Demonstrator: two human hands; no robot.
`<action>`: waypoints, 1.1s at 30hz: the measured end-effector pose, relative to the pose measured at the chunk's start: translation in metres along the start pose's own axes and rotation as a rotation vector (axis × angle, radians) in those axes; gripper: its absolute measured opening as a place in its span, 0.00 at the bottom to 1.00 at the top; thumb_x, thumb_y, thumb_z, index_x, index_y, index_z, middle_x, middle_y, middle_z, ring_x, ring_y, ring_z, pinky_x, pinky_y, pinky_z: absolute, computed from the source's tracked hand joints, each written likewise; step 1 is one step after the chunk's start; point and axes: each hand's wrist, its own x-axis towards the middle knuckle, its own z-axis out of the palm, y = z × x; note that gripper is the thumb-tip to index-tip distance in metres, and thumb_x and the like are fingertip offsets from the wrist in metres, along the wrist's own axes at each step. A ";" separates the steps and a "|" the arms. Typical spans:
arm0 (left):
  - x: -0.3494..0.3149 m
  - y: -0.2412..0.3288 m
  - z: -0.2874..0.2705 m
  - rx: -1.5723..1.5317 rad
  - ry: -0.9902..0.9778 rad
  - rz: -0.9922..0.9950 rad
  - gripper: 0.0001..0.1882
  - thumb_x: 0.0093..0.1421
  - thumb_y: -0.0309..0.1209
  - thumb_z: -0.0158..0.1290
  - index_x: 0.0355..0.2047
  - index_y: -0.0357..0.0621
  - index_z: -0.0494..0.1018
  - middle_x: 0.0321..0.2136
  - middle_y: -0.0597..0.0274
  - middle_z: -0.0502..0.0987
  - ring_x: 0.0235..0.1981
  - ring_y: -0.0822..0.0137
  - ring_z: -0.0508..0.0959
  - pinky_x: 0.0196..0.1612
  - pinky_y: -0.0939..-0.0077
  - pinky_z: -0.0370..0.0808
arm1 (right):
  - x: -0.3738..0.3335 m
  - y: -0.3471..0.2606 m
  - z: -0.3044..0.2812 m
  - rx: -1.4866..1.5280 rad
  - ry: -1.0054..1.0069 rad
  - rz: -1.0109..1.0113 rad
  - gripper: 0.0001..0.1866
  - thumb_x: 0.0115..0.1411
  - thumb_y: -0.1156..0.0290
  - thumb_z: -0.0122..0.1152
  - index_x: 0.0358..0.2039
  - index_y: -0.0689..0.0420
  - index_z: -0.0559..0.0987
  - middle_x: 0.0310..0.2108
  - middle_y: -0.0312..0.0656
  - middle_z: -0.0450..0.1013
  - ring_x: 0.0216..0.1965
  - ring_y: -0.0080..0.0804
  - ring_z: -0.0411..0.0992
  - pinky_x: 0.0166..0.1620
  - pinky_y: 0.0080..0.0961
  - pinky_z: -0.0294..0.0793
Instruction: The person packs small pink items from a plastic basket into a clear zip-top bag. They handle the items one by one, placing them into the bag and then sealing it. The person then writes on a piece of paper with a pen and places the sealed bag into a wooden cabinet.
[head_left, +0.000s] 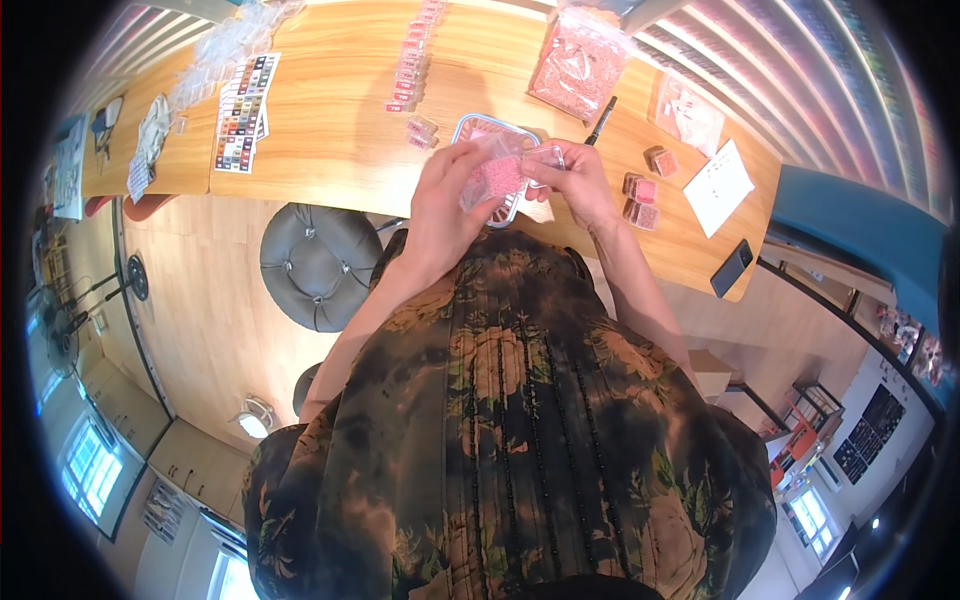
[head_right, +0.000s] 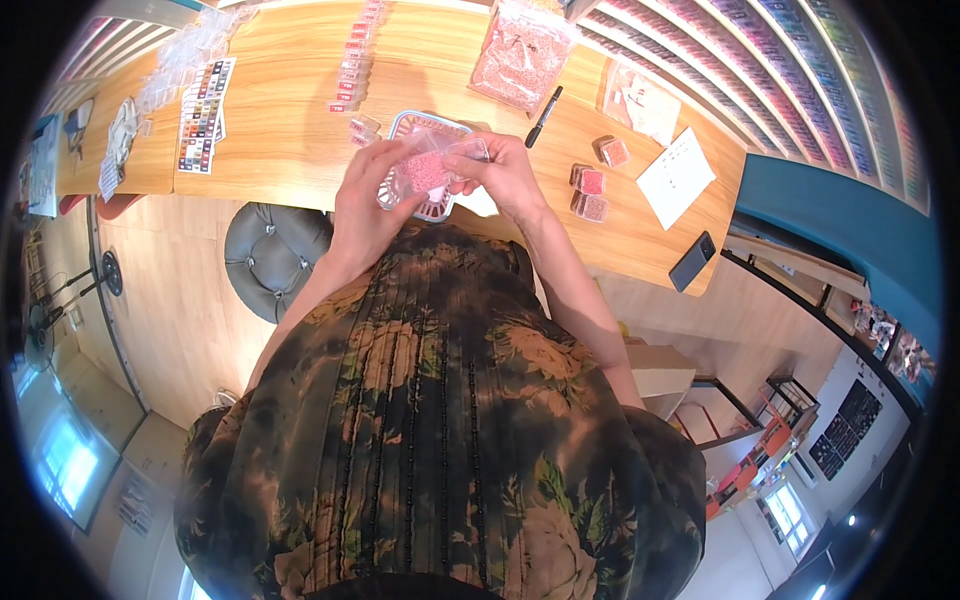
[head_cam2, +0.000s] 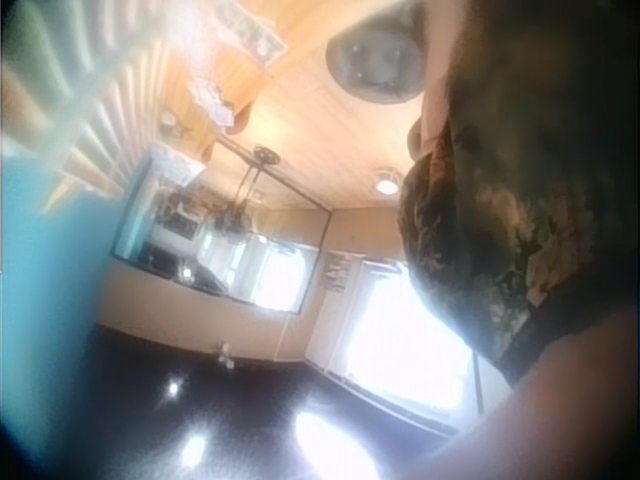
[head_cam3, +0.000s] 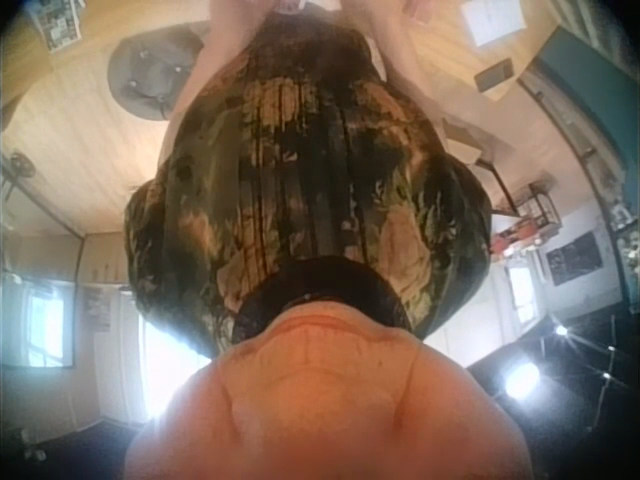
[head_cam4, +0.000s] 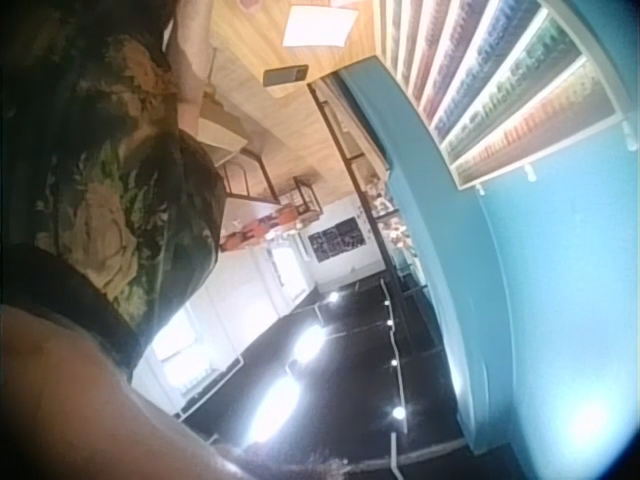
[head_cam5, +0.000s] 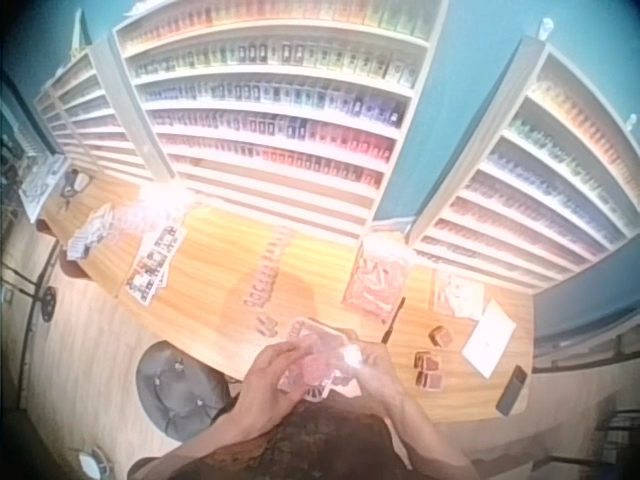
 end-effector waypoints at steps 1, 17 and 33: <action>0.000 -0.001 0.001 -0.082 -0.050 -0.091 0.31 0.47 0.23 0.69 0.53 0.39 0.72 0.41 0.57 0.78 0.37 0.64 0.80 0.42 0.74 0.78 | -0.001 -0.002 0.002 -0.019 -0.003 -0.012 0.05 0.62 0.74 0.62 0.36 0.62 0.81 0.27 0.38 0.79 0.23 0.22 0.76 0.28 0.16 0.74; 0.011 0.006 0.023 -0.884 -0.112 -0.690 0.19 0.56 0.24 0.65 0.46 0.36 0.72 0.31 0.65 0.76 0.31 0.76 0.77 0.36 0.84 0.78 | -0.036 0.012 0.039 -0.247 0.331 -0.364 0.14 0.58 0.79 0.64 0.46 0.60 0.79 0.34 0.39 0.79 0.31 0.17 0.73 0.37 0.17 0.74; 0.010 0.018 0.042 -0.799 -0.265 -0.564 0.08 0.64 0.26 0.57 0.40 0.33 0.74 0.27 0.61 0.79 0.28 0.74 0.80 0.32 0.81 0.77 | -0.120 0.115 -0.055 -0.495 0.887 0.081 0.26 0.47 0.74 0.74 0.45 0.61 0.69 0.39 0.47 0.72 0.32 0.30 0.75 0.38 0.27 0.76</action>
